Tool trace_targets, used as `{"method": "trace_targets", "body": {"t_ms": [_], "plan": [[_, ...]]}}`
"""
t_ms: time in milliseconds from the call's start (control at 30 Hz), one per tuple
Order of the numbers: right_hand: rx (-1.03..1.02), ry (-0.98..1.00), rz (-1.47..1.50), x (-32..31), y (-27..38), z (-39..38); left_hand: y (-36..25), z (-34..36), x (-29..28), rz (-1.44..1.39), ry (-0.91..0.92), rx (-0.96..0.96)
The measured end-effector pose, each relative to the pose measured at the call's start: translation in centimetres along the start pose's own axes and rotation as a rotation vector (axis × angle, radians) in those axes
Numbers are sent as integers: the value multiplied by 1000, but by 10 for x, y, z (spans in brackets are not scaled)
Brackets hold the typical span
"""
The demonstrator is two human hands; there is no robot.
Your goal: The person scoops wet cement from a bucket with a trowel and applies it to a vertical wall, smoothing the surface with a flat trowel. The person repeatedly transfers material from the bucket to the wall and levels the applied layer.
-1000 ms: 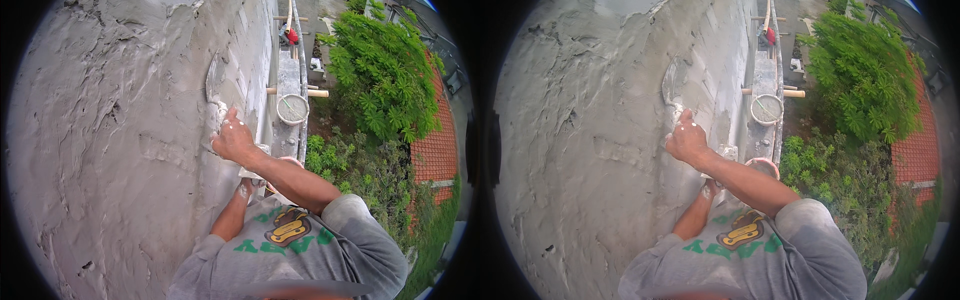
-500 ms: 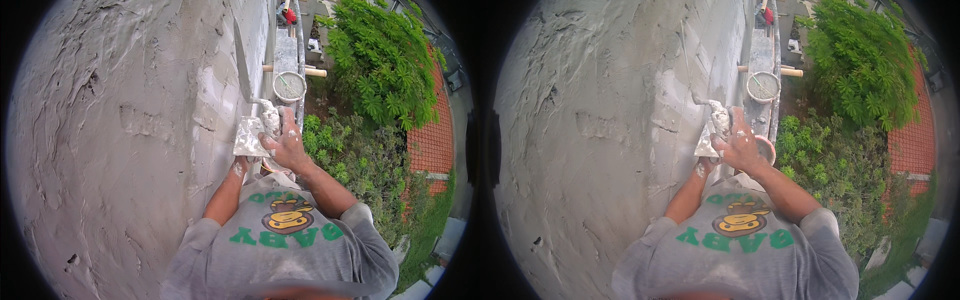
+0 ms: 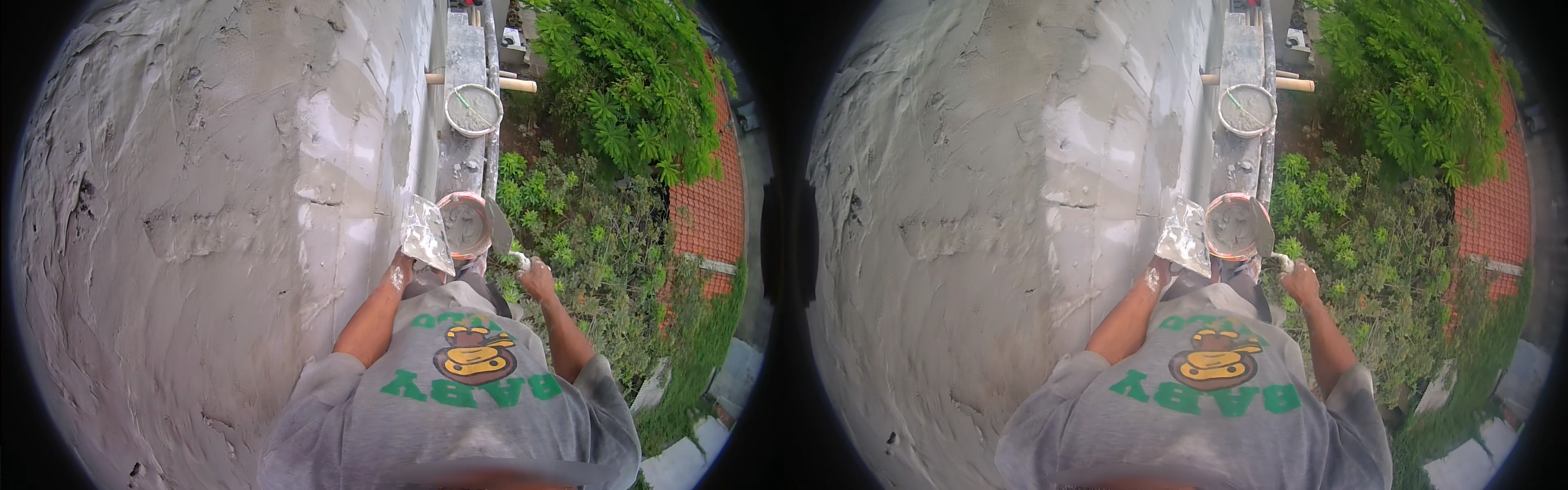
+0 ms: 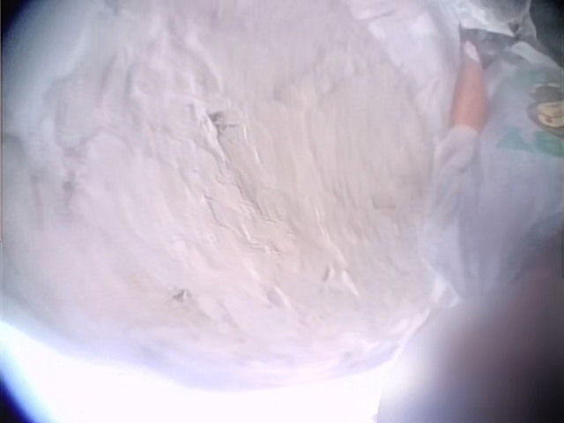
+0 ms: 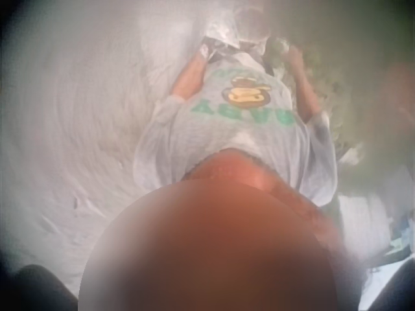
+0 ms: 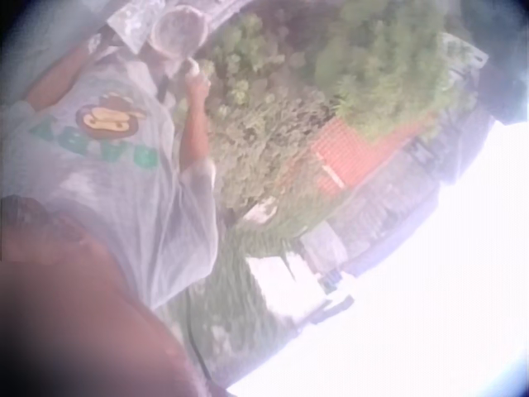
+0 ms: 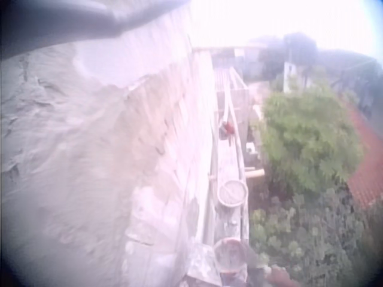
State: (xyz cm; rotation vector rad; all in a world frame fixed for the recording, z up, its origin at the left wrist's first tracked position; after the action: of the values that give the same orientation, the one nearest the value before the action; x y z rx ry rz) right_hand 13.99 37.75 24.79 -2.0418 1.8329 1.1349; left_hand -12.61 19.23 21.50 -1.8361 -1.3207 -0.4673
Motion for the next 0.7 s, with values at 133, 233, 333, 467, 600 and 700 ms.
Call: {"method": "trace_targets", "body": {"t_ms": [133,233,333,467,600,700], "plan": [[40,57,69,21,1,4,26,-14,-32,-4,-71,-48],[-18,64,140,19,40,11,32,-12,-45,2,-96,-66],[-164,-25,201,2,101,17,38,-10,-54,10,-120,-87],[-397,-188,372,-17,179,28,41,3,-63,12,-157,-106],[-291,-29,411,-9,238,57,33,45,-67,0,-162,-75],[-355,-26,455,0,275,74,13,77,-68,-14,-199,-12]]}}
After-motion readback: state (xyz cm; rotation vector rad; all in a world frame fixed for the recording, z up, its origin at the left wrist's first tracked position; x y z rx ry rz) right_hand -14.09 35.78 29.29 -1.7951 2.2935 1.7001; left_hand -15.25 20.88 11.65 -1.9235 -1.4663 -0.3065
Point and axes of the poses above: each hand's wrist, its own z-axis towards the middle knuckle, its own x-axis out of the palm, y = z × x, the point moved 9 cm from there along z, towards the middle knuckle, and after that the axes turned 10 degrees about y, right-handed, at the moved point
